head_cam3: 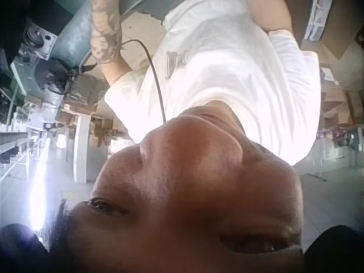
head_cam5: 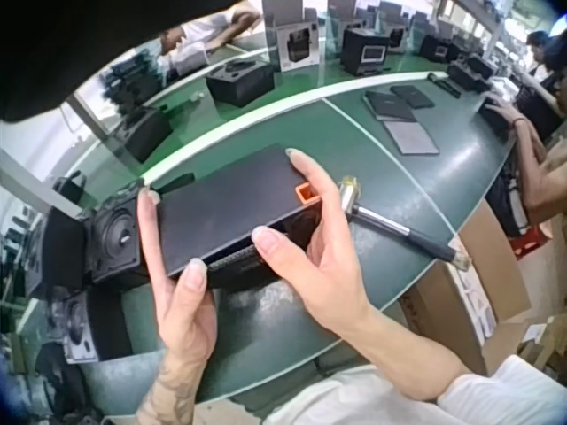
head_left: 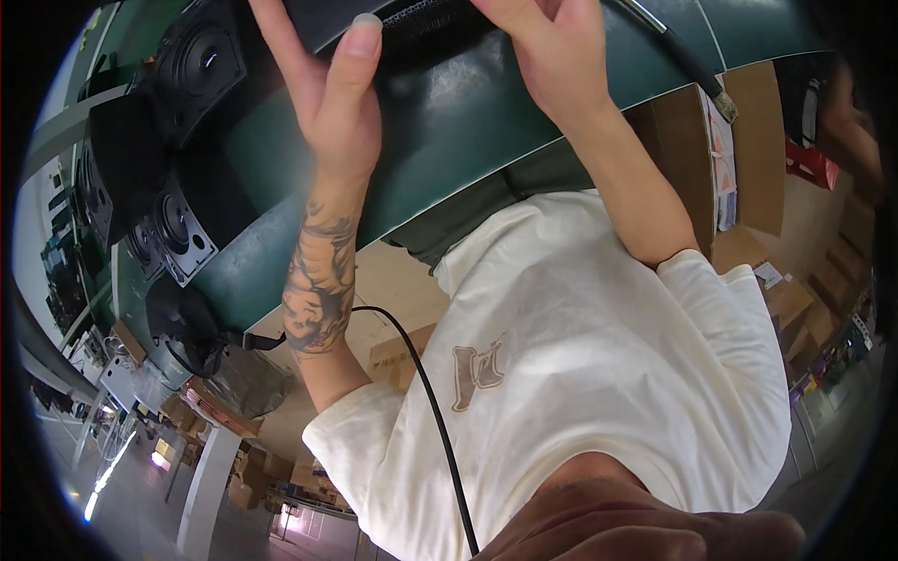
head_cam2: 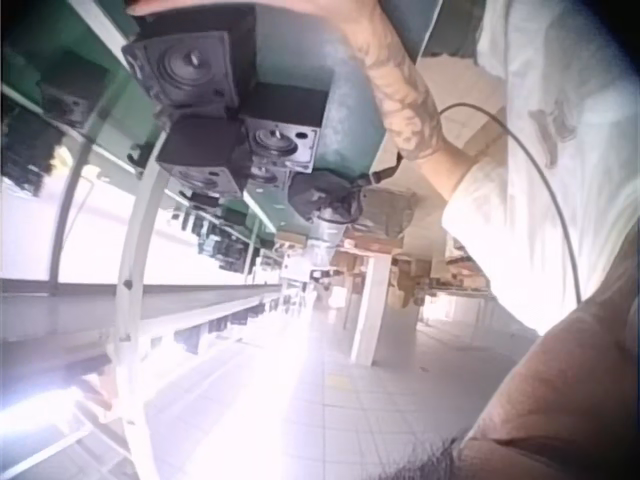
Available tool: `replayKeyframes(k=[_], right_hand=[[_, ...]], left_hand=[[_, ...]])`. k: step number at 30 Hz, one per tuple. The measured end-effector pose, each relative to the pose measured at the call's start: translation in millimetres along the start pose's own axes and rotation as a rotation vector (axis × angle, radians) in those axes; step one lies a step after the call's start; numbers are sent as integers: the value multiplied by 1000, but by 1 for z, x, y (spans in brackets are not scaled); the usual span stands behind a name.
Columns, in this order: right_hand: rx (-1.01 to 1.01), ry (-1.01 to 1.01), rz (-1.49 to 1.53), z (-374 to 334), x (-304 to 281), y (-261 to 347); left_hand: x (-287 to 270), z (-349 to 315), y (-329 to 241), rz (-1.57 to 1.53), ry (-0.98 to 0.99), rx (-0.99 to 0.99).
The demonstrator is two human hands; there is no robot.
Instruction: The person assembles small black speaker units on a green workbench. They place a mesh grille onto the speaker housing and use a yellow rubber mallet to tap the grille into place. The person repeats this process for multiple speaker units, occasionally inspecting the fit of the grille.
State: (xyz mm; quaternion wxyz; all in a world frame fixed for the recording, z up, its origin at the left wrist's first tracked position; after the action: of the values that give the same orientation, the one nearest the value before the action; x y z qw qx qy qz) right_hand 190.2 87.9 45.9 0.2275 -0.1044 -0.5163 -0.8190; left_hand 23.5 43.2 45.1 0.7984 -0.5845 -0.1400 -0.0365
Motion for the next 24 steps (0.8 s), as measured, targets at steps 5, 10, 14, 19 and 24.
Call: replayKeyframes(k=[5,10,14,19,24], right_hand=[[-1,73,-82,6,-4,-2],[1,78,-102,6,-4,0],[8,61,-165,5,-8,-6],[33,4,-169,5,-10,-9],[16,45,-364,11,-17,-6]], left_hand=[[-3,0,4,-5,16,-9],[22,2,-8,63,-91,136],[19,5,-7,117,-191,79],[2,7,-7,165,-50,70],[-20,18,2,379,33,177]])
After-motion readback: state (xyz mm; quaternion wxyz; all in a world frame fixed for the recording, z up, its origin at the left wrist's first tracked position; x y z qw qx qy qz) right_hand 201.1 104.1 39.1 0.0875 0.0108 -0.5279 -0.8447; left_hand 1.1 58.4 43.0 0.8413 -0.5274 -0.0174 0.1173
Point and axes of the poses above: each hand's wrist, its own z-axis towards the middle knuckle, its own x-axis out of the palm, y = z × x, the point moved 7 cm from there along z, towards the middle knuckle, and after that the axes turned 5 degrees about -x, right-handed, at the moved point
